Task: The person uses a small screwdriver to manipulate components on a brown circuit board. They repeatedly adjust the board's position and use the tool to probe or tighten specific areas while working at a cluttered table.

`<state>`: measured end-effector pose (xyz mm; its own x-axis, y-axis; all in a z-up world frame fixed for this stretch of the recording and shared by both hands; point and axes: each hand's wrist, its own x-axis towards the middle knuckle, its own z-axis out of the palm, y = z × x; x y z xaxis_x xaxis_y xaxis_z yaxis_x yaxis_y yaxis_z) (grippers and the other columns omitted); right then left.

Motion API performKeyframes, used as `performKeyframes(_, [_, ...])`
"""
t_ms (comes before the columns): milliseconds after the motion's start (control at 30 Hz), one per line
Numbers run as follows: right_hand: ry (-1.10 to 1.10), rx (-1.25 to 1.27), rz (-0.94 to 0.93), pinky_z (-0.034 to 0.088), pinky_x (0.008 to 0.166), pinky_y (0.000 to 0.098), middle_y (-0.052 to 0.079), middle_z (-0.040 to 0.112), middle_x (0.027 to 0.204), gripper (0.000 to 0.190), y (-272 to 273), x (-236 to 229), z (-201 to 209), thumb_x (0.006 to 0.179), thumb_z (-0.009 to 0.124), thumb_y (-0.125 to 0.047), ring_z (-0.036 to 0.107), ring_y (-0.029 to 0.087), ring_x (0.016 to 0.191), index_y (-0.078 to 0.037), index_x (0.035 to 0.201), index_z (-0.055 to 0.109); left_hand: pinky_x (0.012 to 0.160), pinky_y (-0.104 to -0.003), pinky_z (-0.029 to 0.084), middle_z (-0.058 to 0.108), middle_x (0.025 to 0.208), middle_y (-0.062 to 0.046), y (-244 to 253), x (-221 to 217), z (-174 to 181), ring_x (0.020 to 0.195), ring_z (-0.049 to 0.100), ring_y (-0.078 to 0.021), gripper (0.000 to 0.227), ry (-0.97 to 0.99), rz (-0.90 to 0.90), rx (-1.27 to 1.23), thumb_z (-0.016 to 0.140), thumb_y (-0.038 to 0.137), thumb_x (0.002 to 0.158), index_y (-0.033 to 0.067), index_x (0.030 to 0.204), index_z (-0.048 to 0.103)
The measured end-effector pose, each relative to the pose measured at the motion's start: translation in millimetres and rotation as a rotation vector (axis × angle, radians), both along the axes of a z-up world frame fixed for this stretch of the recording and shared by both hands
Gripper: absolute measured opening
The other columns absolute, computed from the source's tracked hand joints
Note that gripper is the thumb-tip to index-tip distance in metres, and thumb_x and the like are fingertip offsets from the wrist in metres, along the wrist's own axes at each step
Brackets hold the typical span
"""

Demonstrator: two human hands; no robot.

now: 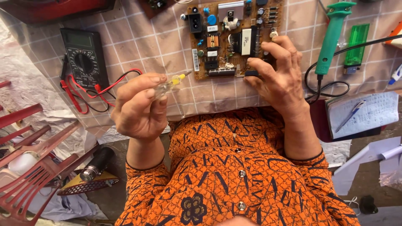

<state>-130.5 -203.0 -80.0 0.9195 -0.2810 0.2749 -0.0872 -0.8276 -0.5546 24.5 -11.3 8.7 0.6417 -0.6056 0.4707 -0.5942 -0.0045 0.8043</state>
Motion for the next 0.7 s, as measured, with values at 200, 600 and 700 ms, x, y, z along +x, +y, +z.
performKeyframes(200, [-0.243,-0.001,-0.063,0.037,0.079,0.0364,0.017,0.052,0.105,0.024,-6,-16,5,0.092,0.051,-0.025,0.052,0.037,0.098,-0.004,0.096,0.063,0.054,-0.048,0.052,0.055,0.076,-0.028,-25,9,-17,0.062,0.06,-0.0397,0.011,-0.128,-0.107,-0.206,0.063,-0.001,0.076,-0.0071,0.083,0.056])
performKeyframes(600, [-0.292,0.013,-0.194,0.043,0.051,0.032,0.006,0.054,0.067,0.017,5,-32,-22,0.081,0.05,-0.003,0.048,0.022,0.049,-0.009,0.079,0.066,0.067,-0.041,0.051,0.059,0.086,-0.022,-112,16,-39,0.077,0.062,-0.0349,0.014,-0.111,-0.154,-0.215,0.06,0.002,0.082,-0.0047,0.094,0.058])
performKeyframes(700, [-0.296,0.046,-0.182,0.043,0.051,0.0316,0.006,0.055,0.067,0.017,3,-32,-21,0.079,0.05,-0.003,0.05,0.022,0.049,-0.008,0.078,0.066,0.066,-0.04,0.052,0.059,0.086,-0.02,-120,15,-35,0.076,0.063,-0.0345,0.014,-0.147,-0.122,-0.154,0.062,0.001,0.079,-0.003,0.092,0.059])
